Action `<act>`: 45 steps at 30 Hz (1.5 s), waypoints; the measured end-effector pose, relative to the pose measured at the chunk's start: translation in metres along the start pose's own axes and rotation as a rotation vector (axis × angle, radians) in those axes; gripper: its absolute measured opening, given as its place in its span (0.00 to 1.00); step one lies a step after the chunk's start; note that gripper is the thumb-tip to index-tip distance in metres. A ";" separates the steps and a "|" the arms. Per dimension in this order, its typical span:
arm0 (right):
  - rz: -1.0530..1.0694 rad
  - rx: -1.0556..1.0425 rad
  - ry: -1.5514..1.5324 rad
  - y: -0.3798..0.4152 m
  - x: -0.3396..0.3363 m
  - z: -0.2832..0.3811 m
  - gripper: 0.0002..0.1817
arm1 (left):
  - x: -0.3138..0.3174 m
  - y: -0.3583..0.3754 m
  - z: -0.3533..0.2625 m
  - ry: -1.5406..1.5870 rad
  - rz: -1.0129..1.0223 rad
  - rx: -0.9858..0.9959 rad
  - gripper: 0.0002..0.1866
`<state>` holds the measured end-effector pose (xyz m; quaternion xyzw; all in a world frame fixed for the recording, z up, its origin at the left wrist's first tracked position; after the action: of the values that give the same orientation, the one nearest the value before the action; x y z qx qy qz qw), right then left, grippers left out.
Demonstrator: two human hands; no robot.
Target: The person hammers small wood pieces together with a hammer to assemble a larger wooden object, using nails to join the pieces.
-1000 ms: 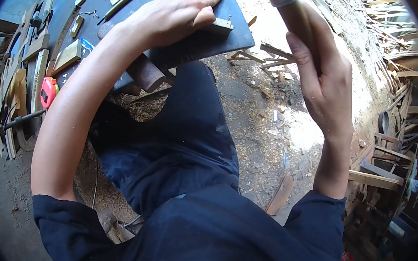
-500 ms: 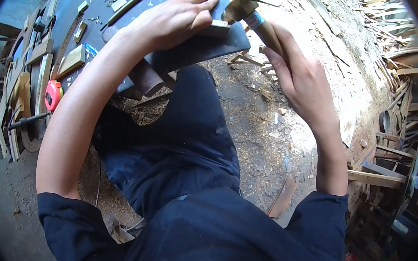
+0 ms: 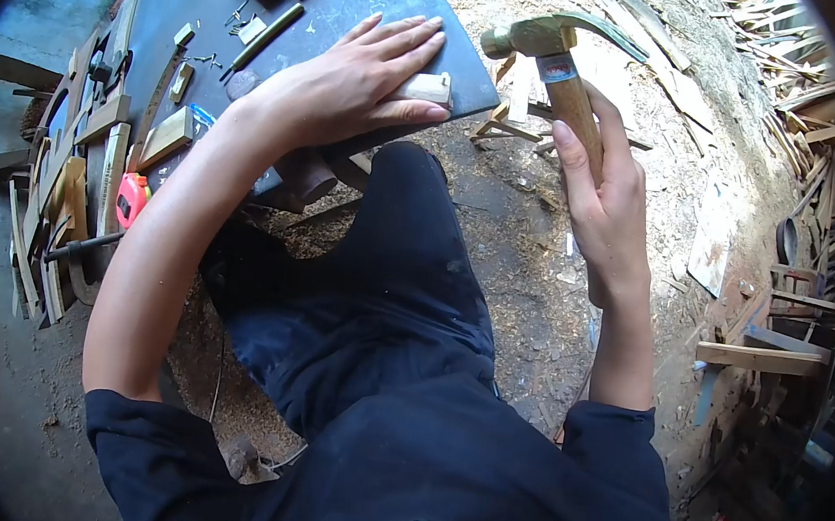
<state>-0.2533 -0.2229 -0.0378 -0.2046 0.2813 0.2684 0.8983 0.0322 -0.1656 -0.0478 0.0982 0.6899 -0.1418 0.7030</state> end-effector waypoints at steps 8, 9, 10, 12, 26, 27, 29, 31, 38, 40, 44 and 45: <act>-0.030 0.047 -0.107 0.010 0.003 0.003 0.24 | -0.042 -0.006 -0.012 0.086 0.076 -0.139 0.36; -0.022 0.060 -0.122 0.010 0.003 0.005 0.24 | -0.051 -0.007 -0.016 0.180 0.156 -0.233 0.35; -0.029 0.073 -0.123 0.011 0.002 0.007 0.24 | -0.036 -0.005 -0.010 0.138 -0.057 -0.119 0.34; -0.035 0.092 -0.129 0.010 0.004 0.010 0.24 | -0.028 -0.005 -0.014 0.186 -0.112 -0.179 0.33; -0.045 0.066 -0.198 0.020 0.024 0.019 0.25 | -0.015 0.007 -0.013 0.222 -0.331 -0.299 0.24; -0.045 0.089 -0.238 0.020 0.027 0.022 0.25 | -0.015 0.002 -0.023 0.191 -0.357 -0.338 0.25; -0.011 0.132 -0.276 0.020 0.034 0.022 0.28 | -0.013 -0.008 -0.038 0.185 -0.325 -0.398 0.28; 0.025 0.183 -0.395 0.021 0.039 0.020 0.29 | -0.013 -0.015 -0.052 0.191 -0.289 -0.434 0.30; -0.064 0.119 -0.526 0.010 0.025 0.033 0.31 | -0.015 -0.005 -0.083 0.293 -0.213 -0.502 0.30; 0.013 0.135 -0.437 0.005 0.030 0.030 0.31 | -0.014 -0.004 -0.084 0.269 -0.186 -0.536 0.31; 0.021 0.015 -0.228 -0.004 0.033 0.020 0.29 | -0.019 -0.001 -0.083 0.251 -0.083 -0.573 0.32; 0.005 0.031 -0.258 -0.005 0.028 0.027 0.29 | -0.019 0.000 -0.083 0.257 -0.057 -0.586 0.32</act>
<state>-0.2198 -0.2026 -0.0332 -0.1538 0.1682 0.2904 0.9294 -0.0463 -0.1367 -0.0309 -0.1107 0.7870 0.0569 0.6042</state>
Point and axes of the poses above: each hand's wrist, its own y-axis away from the middle knuckle, its own x-axis out of the palm, z = x × y, the point moved 2 cm from there along -y, towards the middle knuckle, and after that the axes turned 5 degrees about z, right-handed, at the moved point
